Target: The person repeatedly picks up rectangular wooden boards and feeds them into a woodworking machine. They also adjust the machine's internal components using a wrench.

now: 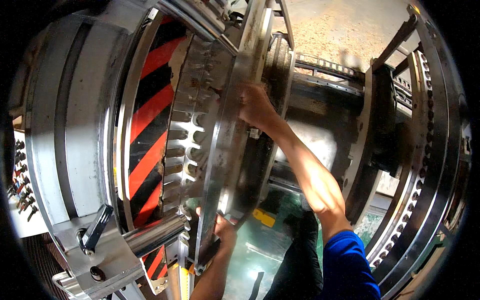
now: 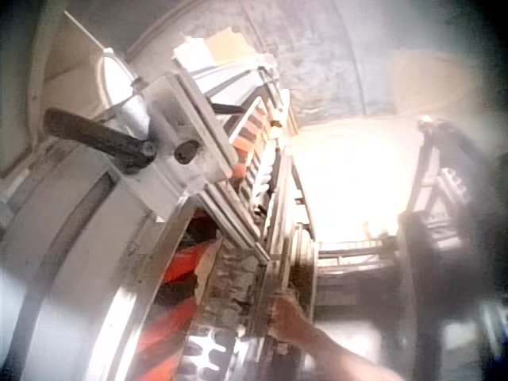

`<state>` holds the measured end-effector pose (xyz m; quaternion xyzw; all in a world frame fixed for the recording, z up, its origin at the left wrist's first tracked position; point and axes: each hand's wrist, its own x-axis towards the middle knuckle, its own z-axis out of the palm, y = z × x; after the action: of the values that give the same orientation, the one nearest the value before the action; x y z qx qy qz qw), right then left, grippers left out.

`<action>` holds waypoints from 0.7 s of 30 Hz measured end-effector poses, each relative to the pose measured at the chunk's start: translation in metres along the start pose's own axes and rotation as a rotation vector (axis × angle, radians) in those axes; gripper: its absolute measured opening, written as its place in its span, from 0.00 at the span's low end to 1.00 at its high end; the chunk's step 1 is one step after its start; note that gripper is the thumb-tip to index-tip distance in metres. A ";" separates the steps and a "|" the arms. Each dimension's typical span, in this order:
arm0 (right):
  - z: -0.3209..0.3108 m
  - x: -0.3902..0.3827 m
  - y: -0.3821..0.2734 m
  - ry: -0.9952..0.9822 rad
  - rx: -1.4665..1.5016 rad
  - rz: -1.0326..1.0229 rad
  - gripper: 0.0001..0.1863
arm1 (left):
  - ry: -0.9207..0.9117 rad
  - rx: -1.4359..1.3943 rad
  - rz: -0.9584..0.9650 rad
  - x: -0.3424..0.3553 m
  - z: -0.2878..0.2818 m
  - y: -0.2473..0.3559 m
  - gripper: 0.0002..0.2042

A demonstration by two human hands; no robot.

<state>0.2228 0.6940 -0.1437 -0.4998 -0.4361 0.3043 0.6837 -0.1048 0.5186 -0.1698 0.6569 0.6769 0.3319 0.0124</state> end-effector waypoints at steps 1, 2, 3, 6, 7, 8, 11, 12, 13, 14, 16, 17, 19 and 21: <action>-0.005 0.001 -0.007 -0.002 -0.002 0.012 0.15 | -0.025 -0.104 -0.042 0.005 -0.001 0.015 0.10; -0.007 0.001 -0.010 -0.010 -0.008 0.024 0.14 | -0.044 -0.120 -0.069 0.004 -0.002 0.013 0.10; -0.010 0.002 -0.005 -0.061 0.019 0.066 0.15 | -0.056 -0.103 -0.075 0.002 -0.002 0.007 0.11; -0.004 0.004 -0.001 0.015 -0.057 -0.100 0.12 | -0.066 0.002 -0.068 -0.007 0.001 -0.020 0.13; 0.001 0.005 -0.001 0.051 0.105 -0.015 0.13 | -0.069 0.027 -0.063 -0.010 0.002 -0.027 0.13; 0.011 0.005 -0.005 0.083 0.273 0.074 0.14 | -0.072 0.053 -0.061 -0.012 0.003 -0.031 0.14; 0.012 0.000 -0.023 0.052 0.132 0.197 0.15 | -0.073 0.106 -0.049 -0.016 0.006 -0.042 0.17; 0.005 -0.004 -0.034 0.016 -0.039 0.219 0.16 | -0.081 0.122 -0.061 -0.019 0.006 -0.044 0.17; -0.001 -0.008 -0.030 -0.019 -0.247 0.198 0.17 | -0.087 0.135 -0.076 -0.021 0.006 -0.047 0.18; -0.009 -0.013 -0.024 -0.054 -0.457 0.177 0.18 | -0.098 0.161 -0.108 -0.022 0.007 -0.050 0.19; -0.014 -0.031 -0.017 -0.042 -0.548 0.253 0.20 | -0.130 0.328 -0.146 -0.023 0.013 -0.057 0.21; -0.016 -0.040 -0.019 0.014 -0.434 0.348 0.20 | -0.127 0.612 0.137 -0.020 0.016 -0.058 0.22; -0.014 -0.059 -0.048 -0.013 -0.204 0.638 0.22 | -0.100 0.540 0.299 -0.024 0.019 -0.079 0.23; -0.022 -0.092 -0.037 0.052 -0.152 0.634 0.18 | -0.273 -0.206 -0.299 -0.026 0.025 -0.057 0.25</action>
<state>0.2021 0.5946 -0.1382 -0.6678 -0.2626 0.4558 0.5266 -0.1400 0.5110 -0.2271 0.5834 0.7212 0.3017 0.2201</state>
